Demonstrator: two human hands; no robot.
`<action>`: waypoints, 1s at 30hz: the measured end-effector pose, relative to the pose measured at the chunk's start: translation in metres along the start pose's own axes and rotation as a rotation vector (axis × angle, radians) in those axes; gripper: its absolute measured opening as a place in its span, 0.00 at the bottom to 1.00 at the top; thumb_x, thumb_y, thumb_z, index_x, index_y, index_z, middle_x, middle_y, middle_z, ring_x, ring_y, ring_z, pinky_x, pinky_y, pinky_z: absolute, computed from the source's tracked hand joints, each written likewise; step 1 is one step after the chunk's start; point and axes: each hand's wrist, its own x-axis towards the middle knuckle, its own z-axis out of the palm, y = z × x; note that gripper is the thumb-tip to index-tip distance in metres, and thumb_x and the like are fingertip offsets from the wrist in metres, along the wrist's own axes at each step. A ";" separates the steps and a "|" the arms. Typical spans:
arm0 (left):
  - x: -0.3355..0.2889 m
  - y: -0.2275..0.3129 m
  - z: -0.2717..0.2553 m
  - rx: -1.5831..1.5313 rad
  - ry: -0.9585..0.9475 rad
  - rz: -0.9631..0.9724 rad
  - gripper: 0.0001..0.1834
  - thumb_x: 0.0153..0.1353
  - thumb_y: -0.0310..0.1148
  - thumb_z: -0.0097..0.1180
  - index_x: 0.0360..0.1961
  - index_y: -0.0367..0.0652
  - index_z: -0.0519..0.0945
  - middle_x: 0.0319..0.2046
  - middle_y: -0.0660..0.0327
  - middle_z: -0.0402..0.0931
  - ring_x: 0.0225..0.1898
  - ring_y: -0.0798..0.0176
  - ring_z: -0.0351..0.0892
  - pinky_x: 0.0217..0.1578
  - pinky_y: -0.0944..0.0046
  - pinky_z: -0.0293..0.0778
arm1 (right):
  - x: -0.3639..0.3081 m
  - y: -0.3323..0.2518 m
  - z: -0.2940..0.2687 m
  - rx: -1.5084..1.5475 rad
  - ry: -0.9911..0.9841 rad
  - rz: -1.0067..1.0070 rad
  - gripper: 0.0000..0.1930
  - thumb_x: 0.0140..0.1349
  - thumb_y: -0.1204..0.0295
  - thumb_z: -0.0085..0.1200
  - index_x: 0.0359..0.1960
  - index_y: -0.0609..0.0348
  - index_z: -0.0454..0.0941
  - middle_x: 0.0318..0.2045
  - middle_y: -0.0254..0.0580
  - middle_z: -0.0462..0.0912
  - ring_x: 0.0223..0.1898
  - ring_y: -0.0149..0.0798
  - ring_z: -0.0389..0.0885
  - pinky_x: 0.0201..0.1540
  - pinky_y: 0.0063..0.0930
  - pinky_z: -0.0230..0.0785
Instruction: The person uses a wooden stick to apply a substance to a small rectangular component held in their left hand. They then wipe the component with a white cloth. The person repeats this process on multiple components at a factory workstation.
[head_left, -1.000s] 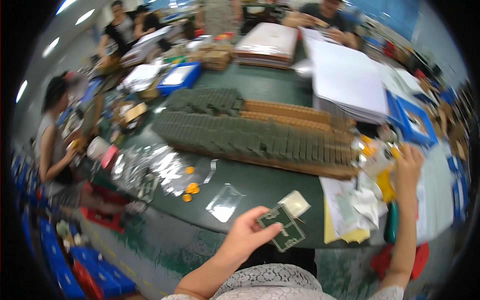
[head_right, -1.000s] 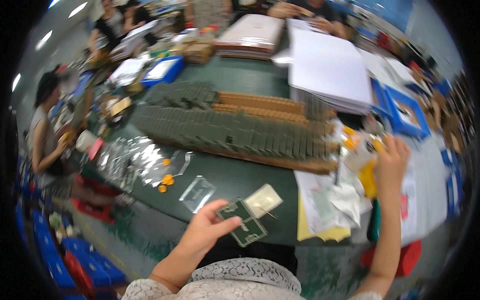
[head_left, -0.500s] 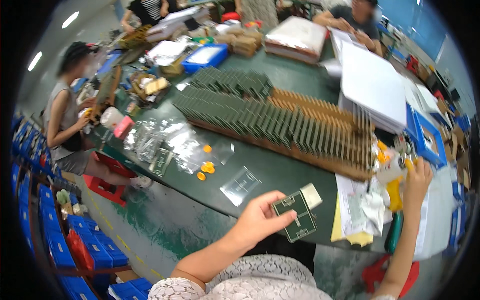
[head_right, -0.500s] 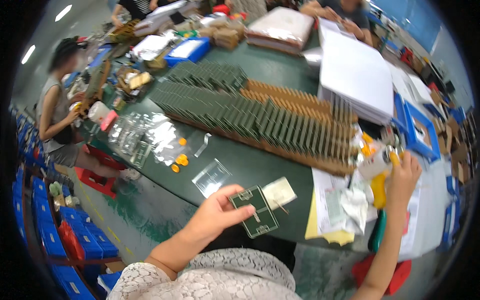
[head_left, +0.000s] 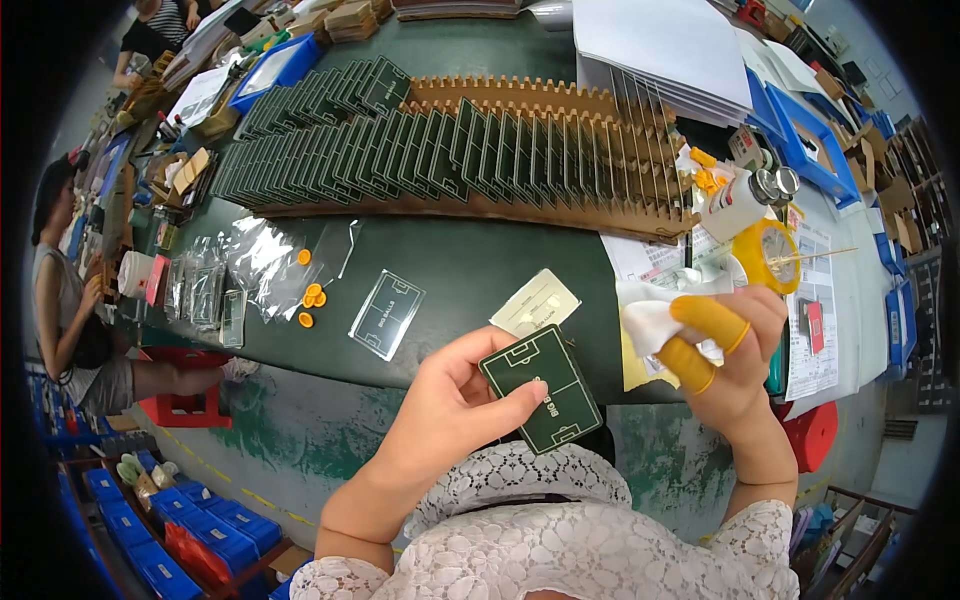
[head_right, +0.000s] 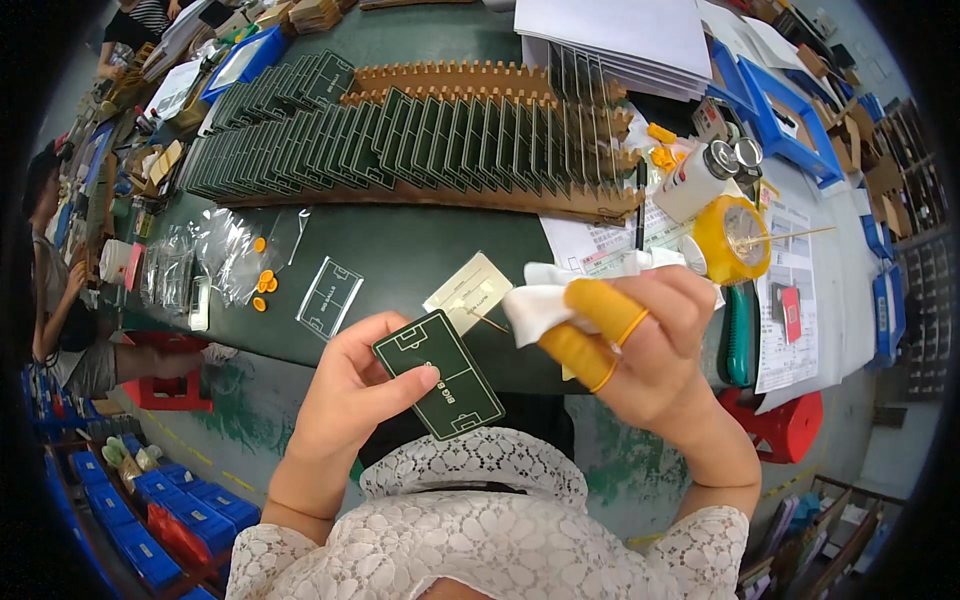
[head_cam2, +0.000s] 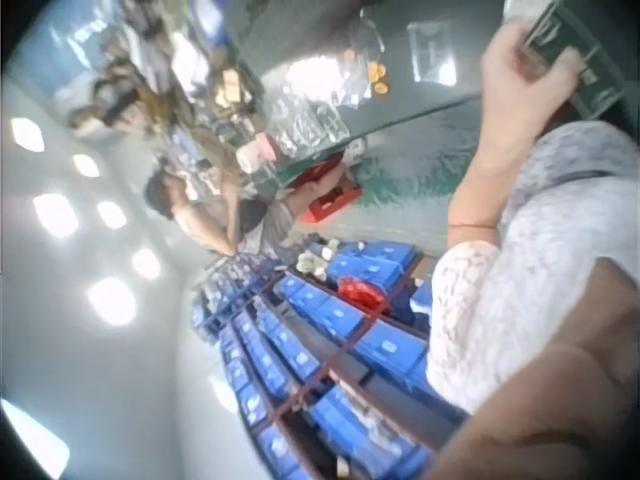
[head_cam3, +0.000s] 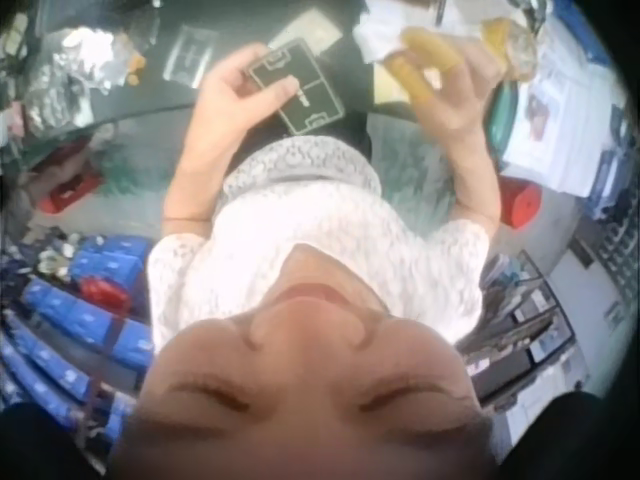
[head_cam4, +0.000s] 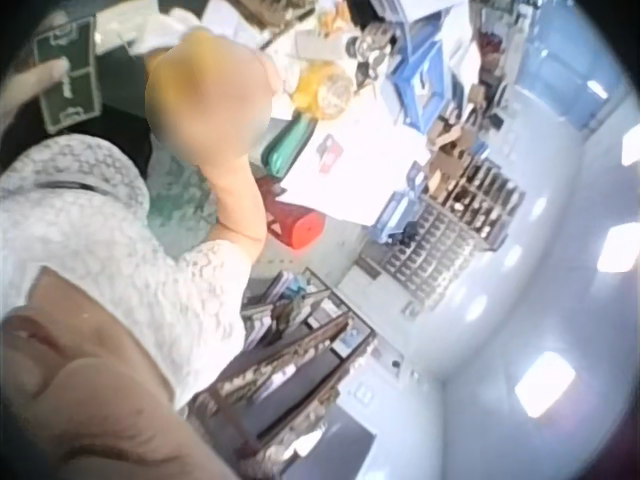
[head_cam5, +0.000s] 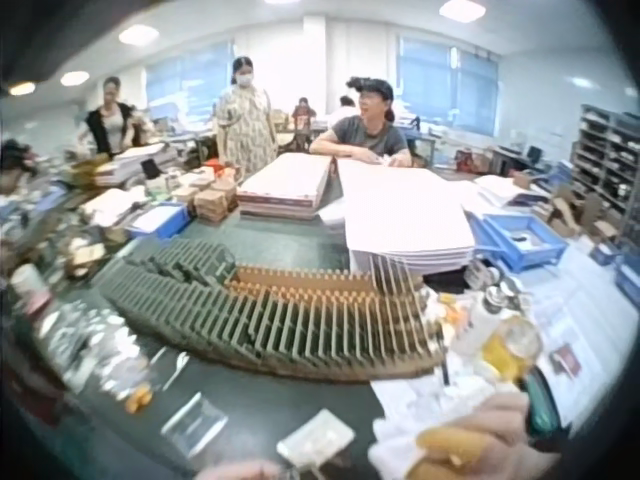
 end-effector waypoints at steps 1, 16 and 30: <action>0.000 0.000 0.000 0.005 0.001 -0.005 0.09 0.59 0.22 0.62 0.40 0.36 0.76 0.36 0.63 0.81 0.37 0.75 0.80 0.41 0.73 0.76 | 0.003 -0.002 0.001 -0.017 0.022 -0.057 0.15 0.42 0.69 0.71 0.36 0.47 0.86 0.45 0.29 0.78 0.45 0.39 0.72 0.44 0.36 0.62; 0.005 -0.007 -0.011 0.026 -0.075 -0.051 0.13 0.62 0.20 0.59 0.48 0.32 0.75 0.42 0.61 0.81 0.43 0.74 0.80 0.45 0.70 0.78 | -0.014 -0.012 0.005 -0.150 -0.102 -0.290 0.13 0.49 0.62 0.69 0.38 0.39 0.84 0.49 0.23 0.77 0.51 0.36 0.70 0.47 0.35 0.60; -0.001 -0.004 -0.004 -0.040 -0.057 -0.129 0.12 0.57 0.20 0.63 0.42 0.34 0.77 0.37 0.63 0.81 0.38 0.73 0.80 0.44 0.72 0.75 | -0.004 -0.014 0.015 -0.102 -0.054 -0.308 0.15 0.52 0.62 0.70 0.34 0.50 0.76 0.40 0.25 0.80 0.49 0.29 0.76 0.49 0.32 0.66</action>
